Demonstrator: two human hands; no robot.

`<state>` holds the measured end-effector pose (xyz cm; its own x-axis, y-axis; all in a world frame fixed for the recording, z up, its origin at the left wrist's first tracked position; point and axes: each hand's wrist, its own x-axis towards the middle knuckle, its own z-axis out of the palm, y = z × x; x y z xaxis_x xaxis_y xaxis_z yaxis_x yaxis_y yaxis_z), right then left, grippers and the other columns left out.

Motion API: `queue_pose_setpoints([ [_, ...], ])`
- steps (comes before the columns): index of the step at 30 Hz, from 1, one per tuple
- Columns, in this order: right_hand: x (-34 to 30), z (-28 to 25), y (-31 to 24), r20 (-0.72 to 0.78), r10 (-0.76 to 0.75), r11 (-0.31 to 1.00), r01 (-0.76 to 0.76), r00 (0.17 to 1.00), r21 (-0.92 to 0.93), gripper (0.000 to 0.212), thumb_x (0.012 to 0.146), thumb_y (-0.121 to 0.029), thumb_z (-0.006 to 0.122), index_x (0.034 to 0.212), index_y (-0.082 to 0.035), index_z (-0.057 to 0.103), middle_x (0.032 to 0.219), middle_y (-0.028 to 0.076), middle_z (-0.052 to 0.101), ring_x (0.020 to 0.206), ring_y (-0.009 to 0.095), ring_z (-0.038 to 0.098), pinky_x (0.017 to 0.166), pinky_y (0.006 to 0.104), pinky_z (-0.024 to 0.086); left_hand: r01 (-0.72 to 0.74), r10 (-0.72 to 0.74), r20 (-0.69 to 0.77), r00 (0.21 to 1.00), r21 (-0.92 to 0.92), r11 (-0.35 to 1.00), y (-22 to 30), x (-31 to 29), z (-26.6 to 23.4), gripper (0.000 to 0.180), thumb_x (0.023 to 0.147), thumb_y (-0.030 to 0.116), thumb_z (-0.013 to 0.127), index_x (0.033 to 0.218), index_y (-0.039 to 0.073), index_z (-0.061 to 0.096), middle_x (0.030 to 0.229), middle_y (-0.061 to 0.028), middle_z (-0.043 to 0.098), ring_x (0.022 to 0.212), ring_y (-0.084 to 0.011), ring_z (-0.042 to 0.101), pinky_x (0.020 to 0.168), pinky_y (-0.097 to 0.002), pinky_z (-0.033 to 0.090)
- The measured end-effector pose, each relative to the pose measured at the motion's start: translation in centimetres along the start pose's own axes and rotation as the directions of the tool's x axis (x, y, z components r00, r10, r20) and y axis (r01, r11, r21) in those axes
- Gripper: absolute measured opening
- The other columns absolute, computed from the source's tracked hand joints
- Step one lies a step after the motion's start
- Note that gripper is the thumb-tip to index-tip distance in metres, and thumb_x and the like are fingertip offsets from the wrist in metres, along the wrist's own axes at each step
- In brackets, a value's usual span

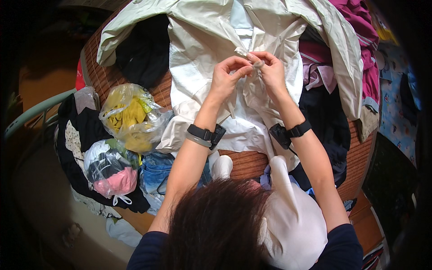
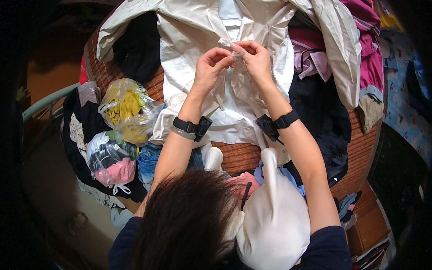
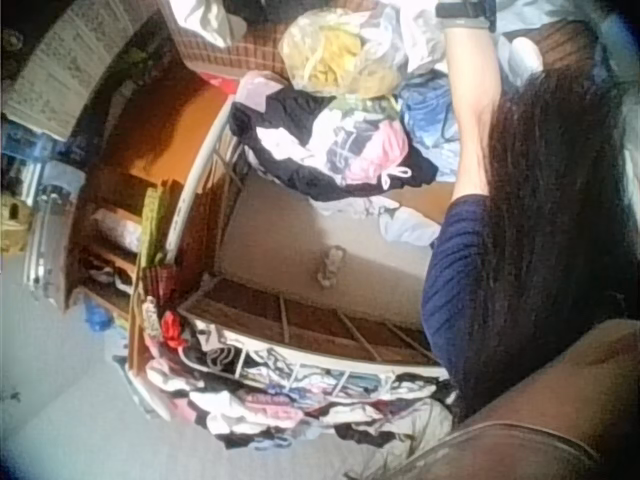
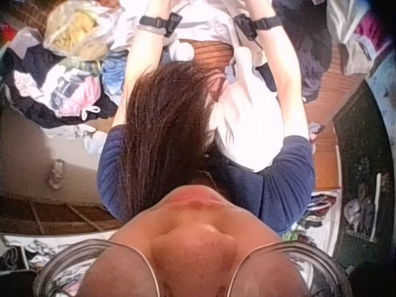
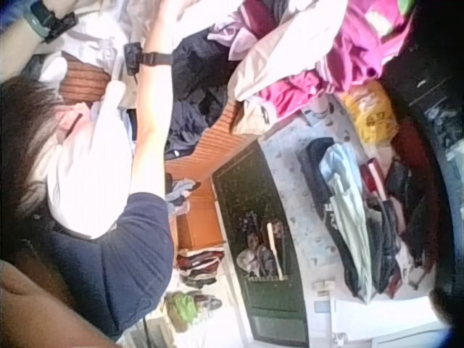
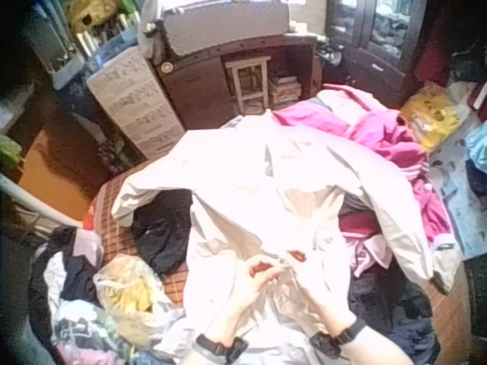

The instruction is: The person folds a pair of jeans by hand, unties a plastic bag containing clothes, and spreads out a light-colored jacket on the floor.

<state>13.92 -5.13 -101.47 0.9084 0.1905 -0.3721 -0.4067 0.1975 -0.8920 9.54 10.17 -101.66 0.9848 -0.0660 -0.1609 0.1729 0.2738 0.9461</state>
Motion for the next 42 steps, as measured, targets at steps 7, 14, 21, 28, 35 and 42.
queue_pose_setpoints([
  [7, -0.1, -0.4, -1.2, 0.377, 0.029, 0.974, -0.110, 0.926, 0.197, 0.026, 0.098, -0.019, 0.063, 0.107, 0.004, 0.070, 0.083, 0.005, 0.068, 0.076, 0.011, 0.061, 0.071, 0.0243, 0.049, 0.008, -0.038, -0.182, 0.983, -0.160, 0.987, 0.0, 0.3, 1.0, 0.037, 0.092, 0.010, 0.070, 0.116, 0.004, 0.042, 0.089, -0.0105, 0.069, 0.071, -0.0130, 0.064, 0.063, -0.0246, 0.051],
  [14, 0.3, -0.2, -0.8, 0.390, 0.022, 1.000, -0.019, 0.921, -0.013, 0.031, 0.101, -0.023, 0.059, 0.107, 0.006, 0.070, 0.080, 0.004, 0.067, 0.069, 0.009, 0.058, 0.068, 0.0234, 0.049, -0.005, 0.050, -0.414, 0.909, 0.108, 0.994, 1.6, -0.3, 3.0, 0.018, 0.102, 0.017, 0.057, 0.108, 0.005, 0.045, 0.082, -0.0065, 0.065, 0.062, -0.0101, 0.059, 0.052, -0.0253, 0.049],
  [21, -0.1, 1.5, -1.7, -0.028, -0.214, 0.878, 0.180, 0.976, -0.443, 0.026, 0.088, -0.023, 0.074, 0.104, -0.002, 0.071, 0.076, 0.003, 0.067, 0.059, 0.007, 0.061, 0.054, 0.0240, 0.050, -0.014, 0.173, -0.411, 0.895, 0.361, 0.932, 1.4, -0.6, 2.9, 0.018, 0.097, 0.016, 0.062, 0.093, 0.000, 0.054, 0.069, -0.0063, 0.065, 0.056, -0.0098, 0.057, 0.054, -0.0277, 0.045],
  [28, -1.0, 0.4, -2.3, 0.225, -0.312, 0.772, 0.384, 0.923, -0.506, 0.021, 0.084, -0.012, 0.072, 0.100, 0.000, 0.070, 0.082, 0.008, 0.071, 0.069, 0.012, 0.067, 0.066, 0.0286, 0.054, -0.057, 0.156, -0.388, 0.908, 0.254, 0.966, 1.4, 0.2, 1.8, 0.020, 0.095, 0.018, 0.066, 0.096, 0.000, 0.056, 0.066, -0.0037, 0.065, 0.058, -0.0071, 0.057, 0.054, -0.0250, 0.045],
  [35, -0.2, -0.9, -1.8, 0.326, -0.307, 0.654, 0.447, 0.894, -0.611, 0.020, 0.079, 0.001, 0.061, 0.098, 0.002, 0.068, 0.090, 0.012, 0.068, 0.080, 0.020, 0.066, 0.075, 0.0311, 0.052, -0.005, 0.075, -0.303, 0.950, 0.226, 0.974, 1.4, 0.5, 1.9, 0.021, 0.095, 0.021, 0.068, 0.094, 0.001, 0.061, 0.076, -0.0021, 0.067, 0.063, -0.0049, 0.057, 0.058, -0.0199, 0.044],
  [42, 1.4, -1.9, -2.6, 0.389, 0.075, 0.880, 0.123, 0.918, -0.459, 0.008, 0.081, 0.000, 0.067, 0.089, 0.001, 0.066, 0.085, -0.001, 0.063, 0.077, 0.008, 0.058, 0.072, 0.0246, 0.047, 0.028, -0.021, -0.299, 0.954, 0.017, 0.999, 0.2, 1.2, 0.7, 0.026, 0.094, 0.025, 0.069, 0.091, -0.001, 0.064, 0.072, -0.0013, 0.068, 0.061, -0.0039, 0.060, 0.054, -0.0192, 0.044],
])
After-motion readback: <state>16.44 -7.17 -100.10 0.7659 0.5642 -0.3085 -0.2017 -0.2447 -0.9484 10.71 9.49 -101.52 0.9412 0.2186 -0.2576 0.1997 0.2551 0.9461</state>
